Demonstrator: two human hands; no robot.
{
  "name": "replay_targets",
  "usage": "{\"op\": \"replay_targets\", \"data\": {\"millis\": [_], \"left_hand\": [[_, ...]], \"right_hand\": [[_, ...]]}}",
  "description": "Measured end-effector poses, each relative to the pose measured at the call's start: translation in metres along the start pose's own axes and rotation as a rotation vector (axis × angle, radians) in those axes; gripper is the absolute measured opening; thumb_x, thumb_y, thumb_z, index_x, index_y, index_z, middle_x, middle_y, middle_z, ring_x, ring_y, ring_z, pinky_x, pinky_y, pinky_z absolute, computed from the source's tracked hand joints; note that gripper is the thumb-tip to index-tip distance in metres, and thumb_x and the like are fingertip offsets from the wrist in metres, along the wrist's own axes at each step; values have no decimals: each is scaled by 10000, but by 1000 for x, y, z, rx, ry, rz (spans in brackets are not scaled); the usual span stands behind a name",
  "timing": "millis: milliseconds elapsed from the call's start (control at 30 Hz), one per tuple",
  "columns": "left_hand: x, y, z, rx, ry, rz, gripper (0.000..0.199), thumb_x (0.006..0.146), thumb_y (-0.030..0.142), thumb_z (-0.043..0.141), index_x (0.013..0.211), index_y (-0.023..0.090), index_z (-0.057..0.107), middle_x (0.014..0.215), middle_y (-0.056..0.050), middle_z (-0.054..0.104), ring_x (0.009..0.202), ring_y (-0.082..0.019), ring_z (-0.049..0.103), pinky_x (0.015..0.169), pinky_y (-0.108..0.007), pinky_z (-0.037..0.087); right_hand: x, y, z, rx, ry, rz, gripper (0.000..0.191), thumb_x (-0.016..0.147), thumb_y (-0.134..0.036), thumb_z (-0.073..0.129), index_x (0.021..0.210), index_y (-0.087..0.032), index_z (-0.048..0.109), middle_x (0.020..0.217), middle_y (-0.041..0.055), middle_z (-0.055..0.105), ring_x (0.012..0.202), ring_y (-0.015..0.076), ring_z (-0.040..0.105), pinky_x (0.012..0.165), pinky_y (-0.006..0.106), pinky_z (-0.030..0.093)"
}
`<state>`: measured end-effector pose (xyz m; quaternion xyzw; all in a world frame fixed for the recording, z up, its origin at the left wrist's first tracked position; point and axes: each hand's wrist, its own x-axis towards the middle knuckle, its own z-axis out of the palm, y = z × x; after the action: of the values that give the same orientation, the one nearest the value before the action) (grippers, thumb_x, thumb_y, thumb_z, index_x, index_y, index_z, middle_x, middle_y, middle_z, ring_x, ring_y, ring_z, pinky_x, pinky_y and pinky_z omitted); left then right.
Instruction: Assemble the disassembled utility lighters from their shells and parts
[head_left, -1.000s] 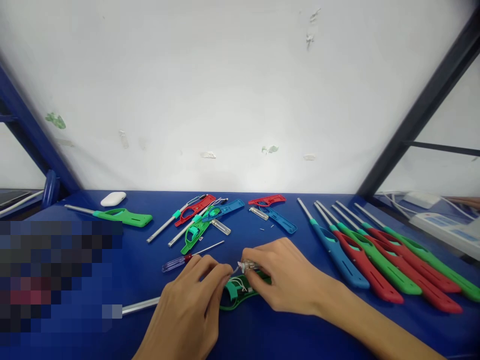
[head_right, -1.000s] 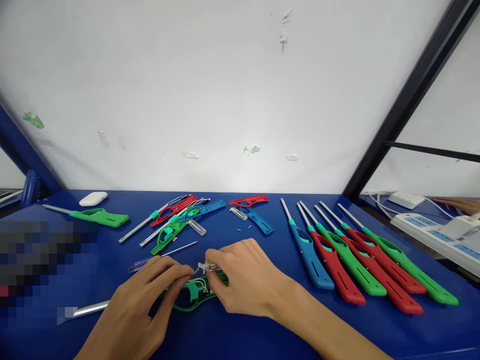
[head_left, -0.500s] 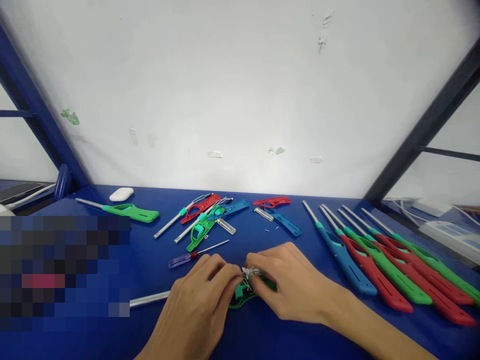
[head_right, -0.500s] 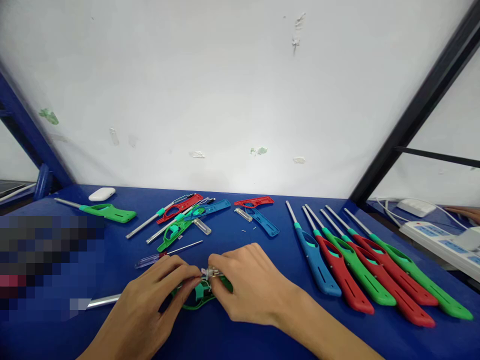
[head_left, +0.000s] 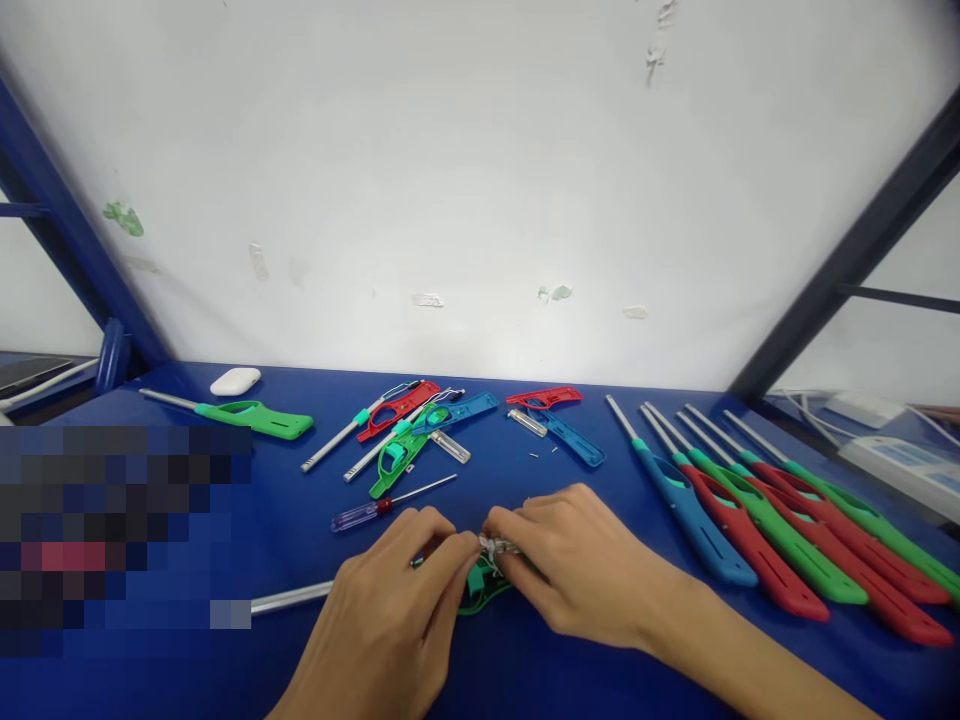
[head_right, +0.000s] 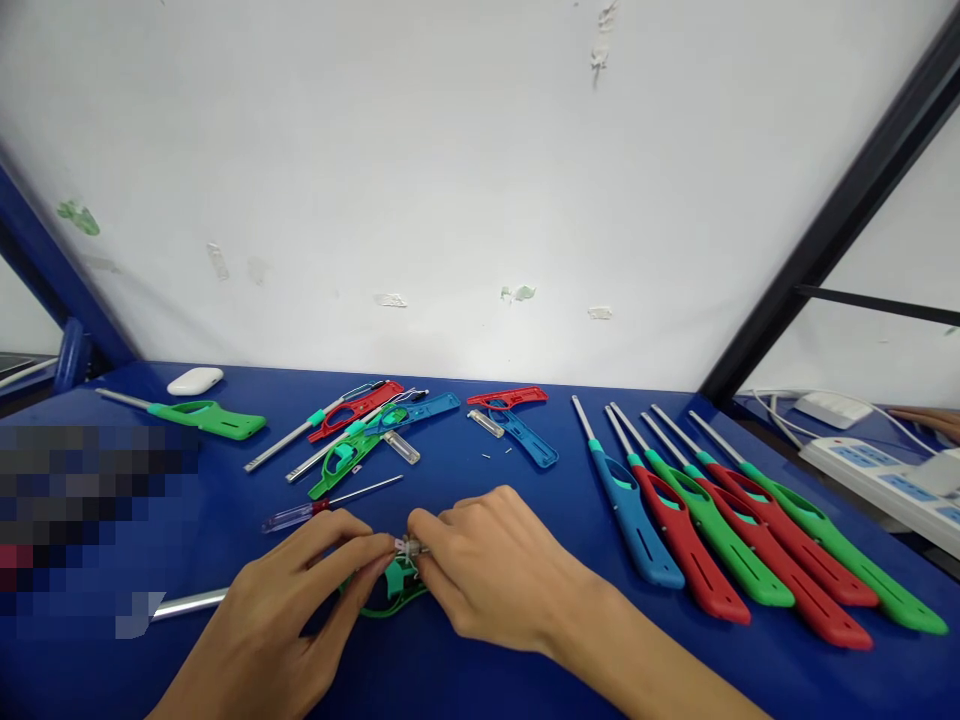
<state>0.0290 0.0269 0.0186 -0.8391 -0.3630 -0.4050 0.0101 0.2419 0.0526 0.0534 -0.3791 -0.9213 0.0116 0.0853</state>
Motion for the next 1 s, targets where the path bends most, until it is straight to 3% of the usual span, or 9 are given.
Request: {"op": "replay_targets", "data": {"millis": [133, 400, 1000], "left_hand": [[-2, -2, -1, -11, -13, 12, 203, 990, 44, 497, 923, 217, 579, 855, -14, 614, 714, -149, 615, 617, -231, 547], [4, -1, -2, 23, 45, -4, 171, 1013, 114, 546, 1075, 243, 639, 897, 1, 660, 769, -165, 644, 709, -289, 561], [4, 3, -6, -29, 55, 19, 170, 996, 81, 554, 1012, 235, 626, 882, 19, 668, 782, -139, 637, 742, -253, 539]], "right_hand": [[0, -1, 2, -78, -12, -42, 118, 1026, -222, 427, 937, -224, 505, 707, -23, 615, 568, 149, 490, 565, 348, 163], [-1, 1, 1, -77, 13, -28, 89, 1016, -218, 458, 943, -228, 508, 708, -27, 625, 565, 147, 492, 549, 348, 163], [-2, -1, 1, -78, 26, -51, 81, 996, -188, 465, 933, -222, 501, 710, -21, 621, 567, 144, 499, 551, 345, 181]]}}
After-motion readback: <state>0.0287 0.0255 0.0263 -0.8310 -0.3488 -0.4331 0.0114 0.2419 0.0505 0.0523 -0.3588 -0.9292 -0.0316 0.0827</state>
